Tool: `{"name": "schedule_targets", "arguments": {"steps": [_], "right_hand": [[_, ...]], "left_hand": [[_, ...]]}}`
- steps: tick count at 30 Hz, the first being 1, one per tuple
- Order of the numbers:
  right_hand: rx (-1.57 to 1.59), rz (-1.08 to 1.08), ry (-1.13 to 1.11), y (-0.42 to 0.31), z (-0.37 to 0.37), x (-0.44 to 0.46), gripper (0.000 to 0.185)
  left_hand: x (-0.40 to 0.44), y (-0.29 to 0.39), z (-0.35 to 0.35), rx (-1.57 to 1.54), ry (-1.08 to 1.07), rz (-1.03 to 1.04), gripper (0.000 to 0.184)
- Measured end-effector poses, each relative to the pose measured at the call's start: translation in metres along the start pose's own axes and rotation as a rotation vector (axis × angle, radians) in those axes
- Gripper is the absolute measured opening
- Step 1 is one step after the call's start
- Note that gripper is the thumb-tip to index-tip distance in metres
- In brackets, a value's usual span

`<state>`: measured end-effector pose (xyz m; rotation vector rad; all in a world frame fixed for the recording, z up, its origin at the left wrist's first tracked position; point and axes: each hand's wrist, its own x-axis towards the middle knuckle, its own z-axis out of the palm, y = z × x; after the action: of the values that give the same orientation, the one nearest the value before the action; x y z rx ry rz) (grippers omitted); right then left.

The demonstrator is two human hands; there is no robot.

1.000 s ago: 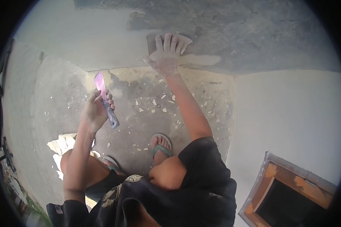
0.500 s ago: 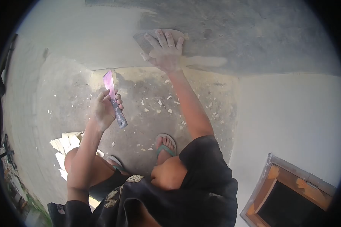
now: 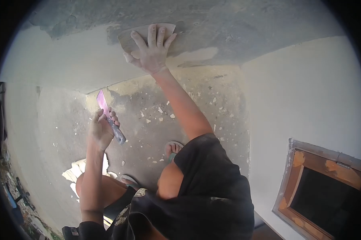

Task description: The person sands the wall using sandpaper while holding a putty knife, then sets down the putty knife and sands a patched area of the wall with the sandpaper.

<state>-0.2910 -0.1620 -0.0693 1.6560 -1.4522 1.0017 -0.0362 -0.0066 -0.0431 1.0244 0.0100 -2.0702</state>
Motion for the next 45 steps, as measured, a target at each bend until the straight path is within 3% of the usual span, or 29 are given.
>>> {"name": "schedule_targets", "arguments": {"steps": [2,3,5,7,10,14,19,22,24,25,26,27,29,32,34,36,37,40,42,44,45], "right_hand": [[0.126,0.237,-0.086,0.036,-0.026,0.003,0.091],[0.018,0.292,0.185,0.073,-0.027,0.013,0.1],[0.069,0.849,0.263,0.13,-0.053,0.019,0.082],[0.199,1.023,0.403,0.187,-0.073,0.013,0.07],[0.145,1.214,0.088,0.189,-0.114,0.007,0.079],[0.435,1.191,0.403,0.21,-0.082,-0.013,0.077],[0.434,1.532,0.652,0.248,-0.044,-0.034,0.075],[0.23,1.186,0.525,0.267,-0.03,-0.068,0.076],[0.735,1.274,0.502,0.233,-0.037,-0.056,0.077],[0.705,1.373,0.472,0.195,-0.038,-0.037,0.08],[0.77,1.541,0.287,0.167,-0.045,-0.029,0.081],[0.636,1.427,0.414,0.138,-0.013,-0.043,0.083],[0.419,1.198,0.3,0.071,-0.02,-0.037,0.071],[0.631,1.307,0.454,0.086,-0.002,-0.044,0.071],[0.719,1.443,0.746,0.147,0.011,-0.048,0.071],[0.838,1.657,0.826,0.2,0.002,-0.078,0.071],[0.911,1.796,0.815,0.218,-0.009,-0.082,0.07],[0.916,1.855,0.628,0.217,-0.012,-0.098,0.071],[0.274,1.405,0.393,0.146,-0.008,-0.085,0.067],[0.389,1.273,0.546,0.099,0.015,-0.081,0.063],[0.453,1.264,0.572,0.11,0.018,-0.083,0.063]], "left_hand": [[-0.001,-0.001,-0.002,-0.01,0.004,0.005,0.025],[0.0,0.001,-0.005,-0.012,0.012,0.005,0.025],[-0.003,0.0,-0.012,-0.012,0.058,0.018,0.025],[-0.003,0.0,-0.014,-0.017,0.082,0.024,0.025],[-0.004,-0.001,-0.01,-0.017,0.077,0.026,0.025],[-0.002,-0.004,-0.001,0.002,0.06,0.005,0.026],[-0.005,-0.011,0.011,0.011,0.058,-0.03,0.024],[-0.01,-0.01,0.013,0.005,0.074,-0.016,0.024],[-0.014,-0.008,0.01,-0.012,0.107,-0.009,0.025],[-0.013,-0.004,0.006,-0.03,0.093,-0.022,0.025],[-0.014,-0.004,0.005,-0.026,0.094,-0.024,0.025],[-0.009,-0.001,0.004,-0.022,0.091,-0.029,0.026],[0.001,0.002,0.002,-0.013,0.075,-0.032,0.025],[0.011,0.0,-0.001,0.031,0.11,-0.027,0.025],[0.005,-0.001,-0.001,0.062,0.144,-0.009,0.024],[-0.008,-0.001,-0.003,0.069,0.193,0.014,0.024],[-0.013,-0.001,-0.003,0.07,0.201,0.018,0.024],[-0.02,-0.002,-0.007,0.086,0.222,0.031,0.024],[-0.017,0.003,-0.011,0.119,0.169,0.029,0.025],[-0.012,0.001,0.0,0.141,0.168,0.015,0.026],[-0.013,-0.002,0.009,0.15,0.176,0.015,0.026]]}}
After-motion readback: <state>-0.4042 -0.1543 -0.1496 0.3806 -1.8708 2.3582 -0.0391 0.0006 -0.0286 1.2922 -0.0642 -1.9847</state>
